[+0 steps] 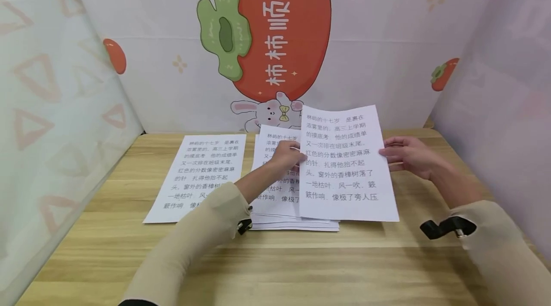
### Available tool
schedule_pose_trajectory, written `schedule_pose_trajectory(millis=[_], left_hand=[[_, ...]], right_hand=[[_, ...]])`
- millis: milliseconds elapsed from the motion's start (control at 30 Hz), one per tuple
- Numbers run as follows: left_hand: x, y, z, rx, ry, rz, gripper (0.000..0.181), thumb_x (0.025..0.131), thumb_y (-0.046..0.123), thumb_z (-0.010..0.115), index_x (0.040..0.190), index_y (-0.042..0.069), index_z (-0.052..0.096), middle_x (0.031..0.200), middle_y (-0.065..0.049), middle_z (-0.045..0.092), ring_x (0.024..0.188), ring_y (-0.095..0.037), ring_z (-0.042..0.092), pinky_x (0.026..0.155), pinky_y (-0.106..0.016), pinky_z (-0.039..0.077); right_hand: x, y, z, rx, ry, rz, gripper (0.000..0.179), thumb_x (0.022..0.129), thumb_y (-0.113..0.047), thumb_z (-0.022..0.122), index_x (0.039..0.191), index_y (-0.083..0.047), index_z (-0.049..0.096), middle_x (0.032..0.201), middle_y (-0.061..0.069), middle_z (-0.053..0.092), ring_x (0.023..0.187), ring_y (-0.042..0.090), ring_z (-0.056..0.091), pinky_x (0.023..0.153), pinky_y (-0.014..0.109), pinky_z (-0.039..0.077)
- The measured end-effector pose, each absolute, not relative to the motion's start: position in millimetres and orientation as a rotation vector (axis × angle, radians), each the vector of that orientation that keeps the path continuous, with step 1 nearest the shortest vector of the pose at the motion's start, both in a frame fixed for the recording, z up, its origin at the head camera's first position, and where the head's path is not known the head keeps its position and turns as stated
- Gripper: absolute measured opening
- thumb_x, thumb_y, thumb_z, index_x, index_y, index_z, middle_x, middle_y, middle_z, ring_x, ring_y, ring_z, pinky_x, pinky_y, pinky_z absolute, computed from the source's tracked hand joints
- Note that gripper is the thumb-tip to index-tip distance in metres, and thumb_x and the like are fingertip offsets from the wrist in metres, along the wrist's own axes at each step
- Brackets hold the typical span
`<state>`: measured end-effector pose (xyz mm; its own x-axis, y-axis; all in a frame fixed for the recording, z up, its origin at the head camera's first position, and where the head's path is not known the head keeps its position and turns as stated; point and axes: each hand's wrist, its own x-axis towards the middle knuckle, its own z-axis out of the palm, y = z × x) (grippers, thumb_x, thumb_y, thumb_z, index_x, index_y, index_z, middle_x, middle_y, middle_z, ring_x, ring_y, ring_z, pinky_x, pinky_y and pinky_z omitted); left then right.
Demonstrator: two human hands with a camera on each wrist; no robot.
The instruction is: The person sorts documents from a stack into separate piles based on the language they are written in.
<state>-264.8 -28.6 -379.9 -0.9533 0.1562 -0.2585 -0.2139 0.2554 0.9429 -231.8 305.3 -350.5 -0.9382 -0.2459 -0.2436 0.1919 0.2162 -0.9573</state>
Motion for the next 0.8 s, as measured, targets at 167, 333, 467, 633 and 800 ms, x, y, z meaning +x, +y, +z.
schedule_pose_trajectory(millis=[167,333,467,633,800], left_hand=[[-268,-54,-384,-0.07,2.252,1.749,0.037,0.095,0.002,0.069,0.132,0.001,0.063,0.102,-0.012,0.073,0.084,-0.023,0.073,0.069,-0.03,0.062],[-266,-75,-383,-0.07,2.275,1.747,0.039,0.097,0.003,0.067,0.136,0.002,0.061,0.106,-0.014,0.074,0.087,-0.025,0.074,0.069,-0.029,0.062],[-264,-90,-378,-0.086,2.31,1.734,0.042,0.097,0.002,0.065,0.138,0.003,0.06,0.11,-0.016,0.074,0.088,-0.025,0.074,0.069,-0.029,0.062],[-263,-109,-374,-0.103,2.33,1.731,0.042,0.097,0.001,0.063,0.138,0.004,0.059,0.11,-0.017,0.074,0.086,-0.024,0.074,0.07,-0.027,0.062],[-261,-133,-371,-0.109,2.325,1.759,0.047,0.098,-0.001,0.061,0.144,0.001,0.054,0.116,-0.02,0.073,0.087,-0.023,0.073,0.074,-0.03,0.064]], right_hand=[[-236,279,-357,-0.071,2.153,-1.735,0.034,0.103,-0.006,0.061,0.131,0.008,0.047,0.101,0.0,0.073,0.09,0.018,0.074,0.082,0.037,0.065],[-240,260,-359,-0.084,2.167,-1.706,0.044,0.103,-0.006,0.06,0.139,0.011,0.04,0.104,0.001,0.071,0.092,0.02,0.074,0.084,0.037,0.064],[-242,248,-358,-0.091,2.164,-1.705,0.049,0.103,-0.005,0.06,0.143,0.012,0.037,0.106,0.004,0.07,0.093,0.02,0.073,0.084,0.037,0.064],[-244,232,-360,-0.06,2.161,-1.738,0.051,0.102,-0.004,0.062,0.144,0.01,0.038,0.105,0.004,0.07,0.091,0.02,0.073,0.082,0.036,0.065],[-247,209,-362,-0.054,2.135,-1.787,0.053,0.101,-0.002,0.062,0.148,0.008,0.039,0.109,0.009,0.07,0.091,0.02,0.072,0.083,0.036,0.064]])
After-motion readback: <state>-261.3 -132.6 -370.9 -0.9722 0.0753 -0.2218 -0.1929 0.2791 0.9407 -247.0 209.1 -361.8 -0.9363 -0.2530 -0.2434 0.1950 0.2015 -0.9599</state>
